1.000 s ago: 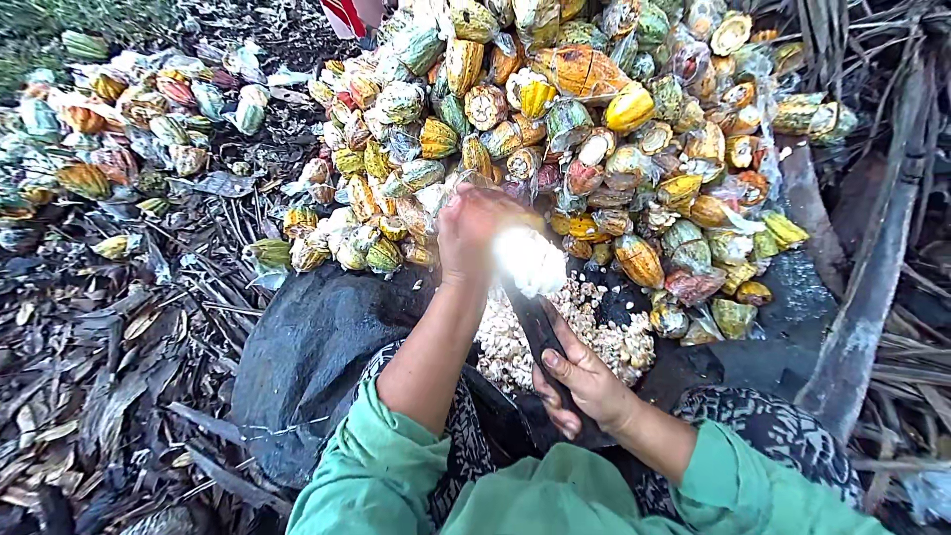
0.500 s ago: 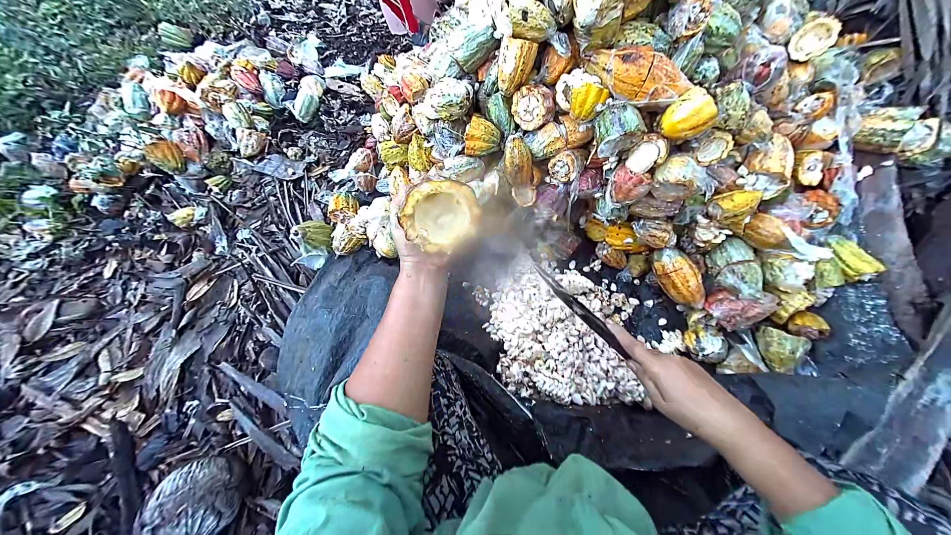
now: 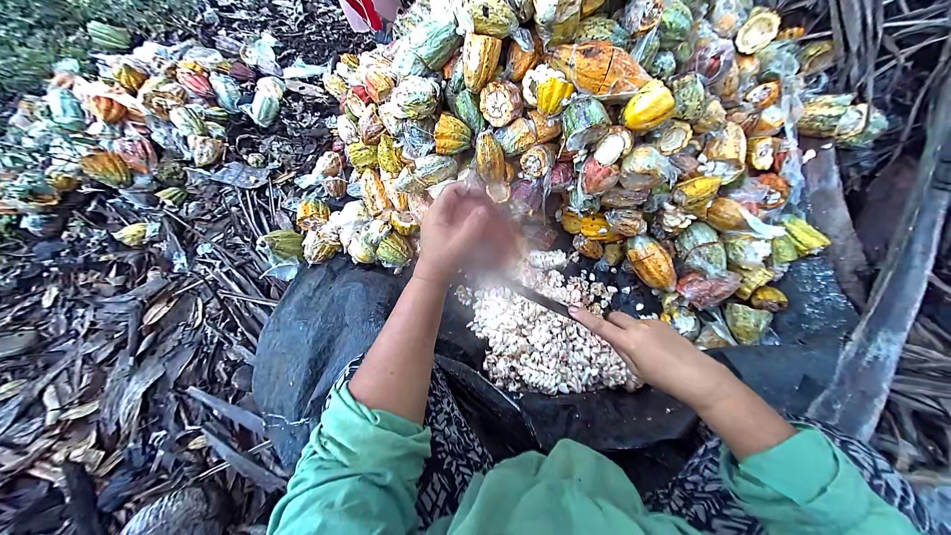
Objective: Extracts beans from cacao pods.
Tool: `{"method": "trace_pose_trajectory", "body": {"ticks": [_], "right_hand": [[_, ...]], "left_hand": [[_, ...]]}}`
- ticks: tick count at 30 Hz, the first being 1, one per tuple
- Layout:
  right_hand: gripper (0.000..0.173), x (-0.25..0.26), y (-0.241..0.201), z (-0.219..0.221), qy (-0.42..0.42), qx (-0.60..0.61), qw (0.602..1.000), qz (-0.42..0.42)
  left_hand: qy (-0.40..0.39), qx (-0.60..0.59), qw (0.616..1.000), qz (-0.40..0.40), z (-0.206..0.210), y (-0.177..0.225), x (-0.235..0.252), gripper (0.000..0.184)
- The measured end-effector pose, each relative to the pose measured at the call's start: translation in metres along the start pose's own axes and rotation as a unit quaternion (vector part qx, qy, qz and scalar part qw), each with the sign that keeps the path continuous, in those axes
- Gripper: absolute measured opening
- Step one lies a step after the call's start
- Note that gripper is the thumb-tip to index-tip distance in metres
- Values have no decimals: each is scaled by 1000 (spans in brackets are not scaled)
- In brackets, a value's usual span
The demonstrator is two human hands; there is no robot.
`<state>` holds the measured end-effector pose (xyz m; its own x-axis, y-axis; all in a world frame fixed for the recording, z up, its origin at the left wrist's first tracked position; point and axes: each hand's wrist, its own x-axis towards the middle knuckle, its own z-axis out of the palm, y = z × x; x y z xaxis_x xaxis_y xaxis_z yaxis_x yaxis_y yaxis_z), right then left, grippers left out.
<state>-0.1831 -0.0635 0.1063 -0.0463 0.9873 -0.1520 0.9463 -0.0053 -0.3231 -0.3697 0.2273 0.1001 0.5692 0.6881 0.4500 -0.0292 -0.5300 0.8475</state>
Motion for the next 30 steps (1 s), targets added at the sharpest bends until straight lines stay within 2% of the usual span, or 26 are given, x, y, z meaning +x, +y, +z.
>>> {"method": "trace_pose_trajectory", "body": {"ticks": [2, 3, 4, 5, 7, 8, 10, 12, 15, 18, 20, 22, 24, 25, 27, 28, 29, 30], "right_hand": [[77, -4, 5, -7, -132, -29, 987, 82], [75, -5, 6, -5, -150, -23, 982, 108], [67, -8, 8, 1, -120, -11, 987, 107], [58, -11, 8, 10, -53, 8, 995, 85], [47, -9, 3, 34, 92, 60, 994, 25], [46, -3, -3, 44, 116, 88, 989, 17], [47, 17, -21, 61, 94, 138, 985, 44], [49, 44, -41, 83, 61, 206, 973, 81], [50, 67, -64, 122, 75, 318, 939, 110], [48, 65, -53, 118, 161, 357, 914, 109], [47, 48, -20, 82, 274, 335, 896, 97], [47, 10, 31, 4, 409, 290, 856, 129], [43, -48, 90, -101, 556, 269, 760, 203], [43, -83, 122, -154, 656, 250, 678, 218], [37, -157, 177, -250, 843, 255, 435, 188], [38, -192, 196, -284, 874, 258, 363, 196], [43, -218, 206, -299, 856, 233, 388, 251], [46, -235, 205, -298, 784, 173, 489, 340]], "left_hand": [[42, 52, 997, 35, -9, -7, 3, 38], [65, 45, 996, 33, -13, -8, 4, 38], [86, 22, 996, 19, -15, -8, 5, 36], [105, -7, 994, -10, -15, -6, 5, 36], [129, -54, 985, -102, -12, -2, 3, 36], [126, -69, 977, -155, -9, -1, 0, 34], [95, -69, 957, -266, 1, 2, -7, 29], [30, -29, 938, -344, 5, 4, -16, 36], [-11, 13, 934, -356, -7, -5, -28, 51], [-28, -76, 940, -333, -12, -2, -21, 58], [-53, -130, 936, -324, -11, -1, -18, 65], [-82, -98, 939, -320, -8, -4, -21, 61], [-116, -37, 940, -320, -4, -12, -22, 58], [-137, -15, 938, -318, -3, -16, -21, 58], [-167, 6, 936, -310, -3, -21, -23, 57], [-172, 18, 936, -305, -3, -21, -25, 57], [-173, 35, 939, -295, -4, -20, -25, 58], [-178, 50, 942, -281, -3, -18, -24, 58]]}}
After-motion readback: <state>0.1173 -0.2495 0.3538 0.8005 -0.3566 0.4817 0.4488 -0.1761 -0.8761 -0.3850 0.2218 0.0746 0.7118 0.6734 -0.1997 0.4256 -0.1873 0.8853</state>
